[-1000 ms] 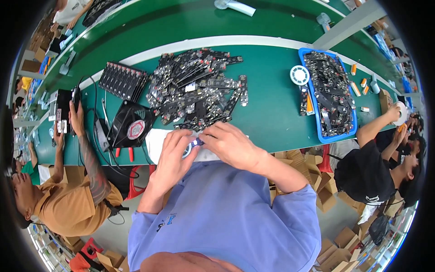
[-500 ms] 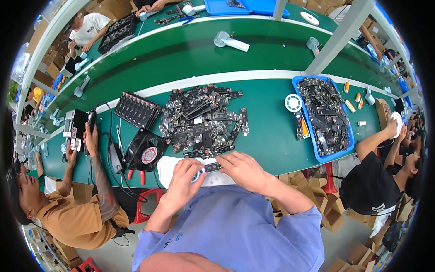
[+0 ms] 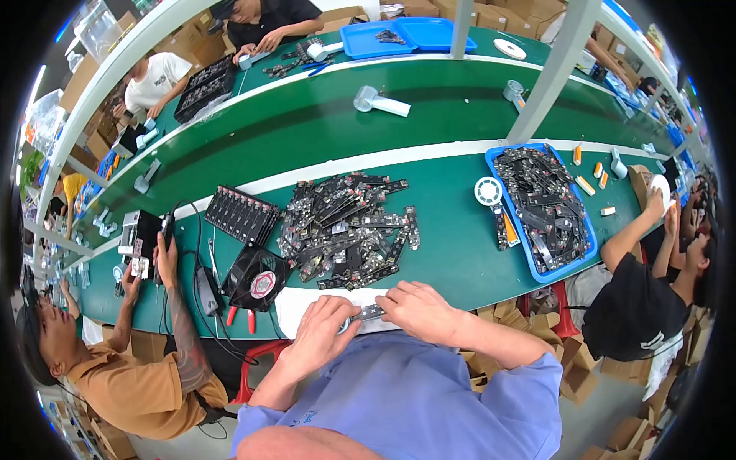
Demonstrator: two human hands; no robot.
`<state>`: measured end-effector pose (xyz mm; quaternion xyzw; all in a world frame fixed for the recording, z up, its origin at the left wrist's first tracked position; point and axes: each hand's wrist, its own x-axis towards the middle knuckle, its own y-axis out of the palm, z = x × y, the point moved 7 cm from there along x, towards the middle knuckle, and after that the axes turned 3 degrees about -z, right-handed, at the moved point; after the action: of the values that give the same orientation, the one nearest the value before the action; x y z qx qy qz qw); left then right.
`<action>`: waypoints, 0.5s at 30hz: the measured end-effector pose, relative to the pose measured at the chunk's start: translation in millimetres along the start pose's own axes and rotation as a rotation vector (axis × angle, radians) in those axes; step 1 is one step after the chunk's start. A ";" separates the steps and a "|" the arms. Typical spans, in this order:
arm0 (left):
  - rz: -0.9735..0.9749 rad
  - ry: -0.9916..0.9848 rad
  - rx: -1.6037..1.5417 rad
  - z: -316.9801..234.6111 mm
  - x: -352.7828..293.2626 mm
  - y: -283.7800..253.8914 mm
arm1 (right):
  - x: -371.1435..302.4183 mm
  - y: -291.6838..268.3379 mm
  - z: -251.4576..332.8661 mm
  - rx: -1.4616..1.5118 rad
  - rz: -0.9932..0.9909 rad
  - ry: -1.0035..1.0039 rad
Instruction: The person assembles electronic components and adhesive parts onto PCBs by hand at a factory workstation.
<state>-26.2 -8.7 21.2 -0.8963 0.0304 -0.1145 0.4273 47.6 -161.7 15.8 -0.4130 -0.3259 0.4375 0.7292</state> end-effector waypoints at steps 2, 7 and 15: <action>0.046 0.005 0.019 -0.2 4.1 0.2 | 1.9 3.7 -2.8 -0.020 0.053 0.013; 0.017 -0.037 -0.023 2.0 1.1 3.9 | 5.1 9.4 -7.1 -0.018 0.200 0.004; -0.411 0.175 -0.035 -39.2 -4.4 -45.9 | 3.1 -42.5 -7.6 -0.052 0.032 -0.044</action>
<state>-41.5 -8.8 79.8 -0.8776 -0.1143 -0.2759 0.3750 70.9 -173.0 50.4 -0.4273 -0.3465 0.4492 0.7040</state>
